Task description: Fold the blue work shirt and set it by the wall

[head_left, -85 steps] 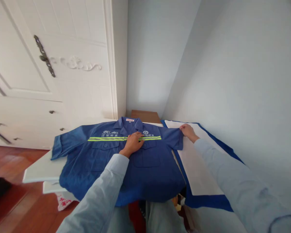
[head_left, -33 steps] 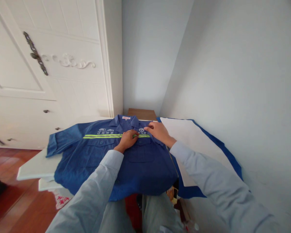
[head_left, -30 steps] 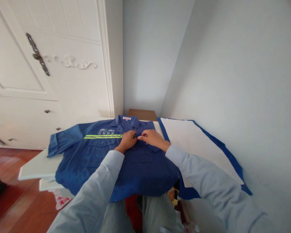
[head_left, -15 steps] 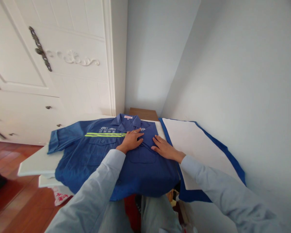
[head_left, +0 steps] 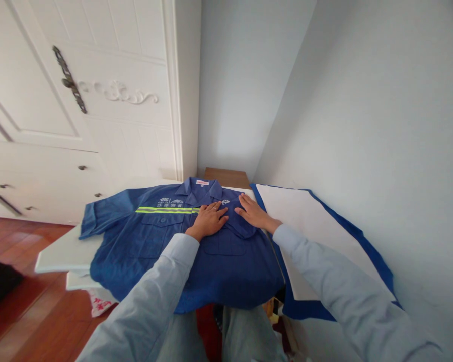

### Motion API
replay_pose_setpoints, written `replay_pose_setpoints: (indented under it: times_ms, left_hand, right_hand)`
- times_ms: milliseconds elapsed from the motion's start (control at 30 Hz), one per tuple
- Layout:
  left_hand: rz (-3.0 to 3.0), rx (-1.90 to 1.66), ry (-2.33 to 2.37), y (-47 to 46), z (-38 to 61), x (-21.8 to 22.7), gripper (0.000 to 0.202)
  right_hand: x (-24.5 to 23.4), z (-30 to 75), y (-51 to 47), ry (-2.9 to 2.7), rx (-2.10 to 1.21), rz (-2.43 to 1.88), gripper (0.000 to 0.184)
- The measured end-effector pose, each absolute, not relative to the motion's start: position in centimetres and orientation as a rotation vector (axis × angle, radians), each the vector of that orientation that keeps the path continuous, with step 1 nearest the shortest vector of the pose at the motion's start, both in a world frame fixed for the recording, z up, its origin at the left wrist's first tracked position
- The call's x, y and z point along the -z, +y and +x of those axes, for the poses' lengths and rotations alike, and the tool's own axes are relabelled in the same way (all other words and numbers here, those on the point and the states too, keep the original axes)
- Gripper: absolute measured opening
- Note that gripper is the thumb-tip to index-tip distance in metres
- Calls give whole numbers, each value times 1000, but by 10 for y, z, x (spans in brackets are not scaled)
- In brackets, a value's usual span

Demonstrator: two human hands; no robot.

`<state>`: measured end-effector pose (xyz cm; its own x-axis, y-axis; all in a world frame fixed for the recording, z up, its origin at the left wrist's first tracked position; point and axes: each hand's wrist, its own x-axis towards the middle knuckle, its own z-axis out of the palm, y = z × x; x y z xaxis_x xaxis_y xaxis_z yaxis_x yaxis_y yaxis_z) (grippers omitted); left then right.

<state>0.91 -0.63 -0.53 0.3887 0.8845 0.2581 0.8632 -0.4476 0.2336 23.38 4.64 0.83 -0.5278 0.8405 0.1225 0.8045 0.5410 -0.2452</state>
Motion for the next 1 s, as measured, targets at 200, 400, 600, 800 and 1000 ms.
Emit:
replay_pose_setpoints:
  times_ms: [200,400,600,800,1000]
  left_hand:
    - [2527,-560,1638,-7,8,3,50]
    - [2476,-660,1627,-6,8,5,45]
    - [2539,-716,1518,-11,12,0,45]
    - [2771,-541,1328,-18,21,-2,57]
    - [2782,-437,1341,-13,20,5,60]
  right_hand:
    - [6,226,77,-2609,-249,-1501,75]
    - [14,229,70,-2597,-198,-1517,77]
    - [9,226,68,-2613,-153,-1552,74]
    - [13,226,73,-2652,-167,-1613,74]
    - [15,224,73,-2637,-147,-1592,77]
